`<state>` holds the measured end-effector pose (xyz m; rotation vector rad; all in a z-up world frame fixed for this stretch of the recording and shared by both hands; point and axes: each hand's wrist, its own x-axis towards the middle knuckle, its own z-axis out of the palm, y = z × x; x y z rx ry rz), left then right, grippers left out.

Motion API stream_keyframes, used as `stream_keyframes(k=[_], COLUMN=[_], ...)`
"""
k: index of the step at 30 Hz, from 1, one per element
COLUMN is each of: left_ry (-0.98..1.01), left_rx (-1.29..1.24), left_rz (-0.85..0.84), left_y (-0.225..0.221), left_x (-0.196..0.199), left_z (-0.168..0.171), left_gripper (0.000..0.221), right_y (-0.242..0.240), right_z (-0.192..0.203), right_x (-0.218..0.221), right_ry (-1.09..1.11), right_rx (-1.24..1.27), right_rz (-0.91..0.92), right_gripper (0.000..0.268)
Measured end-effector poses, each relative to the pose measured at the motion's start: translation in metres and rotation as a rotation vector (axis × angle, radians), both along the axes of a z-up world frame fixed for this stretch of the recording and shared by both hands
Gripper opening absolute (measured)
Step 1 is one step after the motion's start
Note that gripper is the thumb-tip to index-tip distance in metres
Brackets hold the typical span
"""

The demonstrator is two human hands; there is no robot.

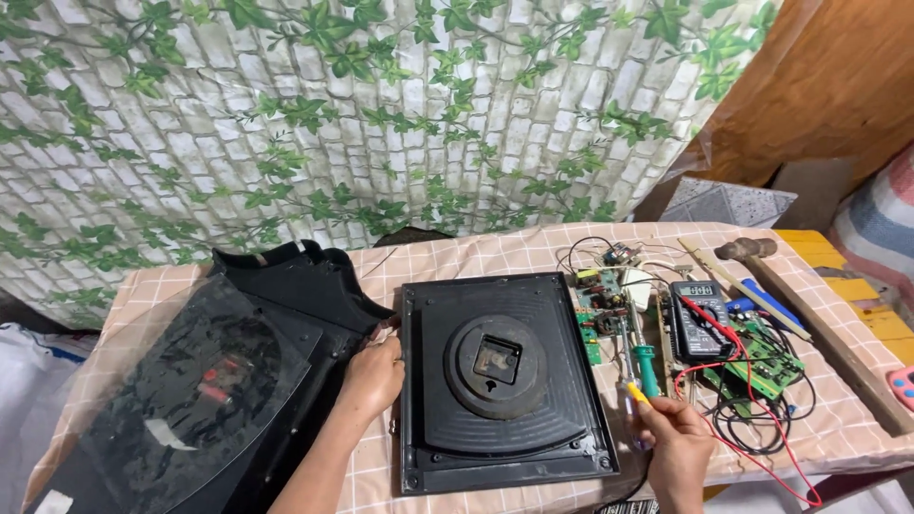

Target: Disassembling a clock mechanism by unscrewing the plastic housing and prying components apart using a screwdriver.

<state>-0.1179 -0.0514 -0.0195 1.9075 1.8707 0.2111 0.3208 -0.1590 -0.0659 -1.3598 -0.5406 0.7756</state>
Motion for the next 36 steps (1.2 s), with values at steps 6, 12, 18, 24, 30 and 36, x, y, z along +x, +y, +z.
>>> stream_keyframes(k=[6,12,18,24,30,36], left_ry=[-0.002,0.012,0.04,0.012,-0.062,-0.141], left_rx=[-0.003,0.028,0.028,0.159,0.217,0.339], left_rz=[0.011,0.023,0.038,0.092,0.134,0.171], left_y=[-0.01,-0.02,-0.021,-0.017,-0.009,-0.011], left_x=[-0.001,0.002,0.006,0.01,0.013,0.016], left_z=[0.002,0.006,-0.004,-0.026,-0.054,-0.069], left_gripper=[0.023,0.03,0.034,0.033,0.026,0.029], right_y=[-0.003,-0.001,0.015,0.006,-0.003,-0.009], right_z=[0.024,0.037,-0.008,-0.001,0.006,0.011], right_x=[-0.027,-0.038,-0.02,-0.02,-0.022,-0.033], right_ry=[-0.19,-0.542,-1.144,-1.104,-0.955,-0.729], right_rx=[0.013,-0.349,-0.693,-0.53,-0.28,-0.103], right_rz=[0.041,0.08,0.111,0.041,0.136,0.102], right_gripper=[0.01,0.012,0.022,0.02,0.017,0.025])
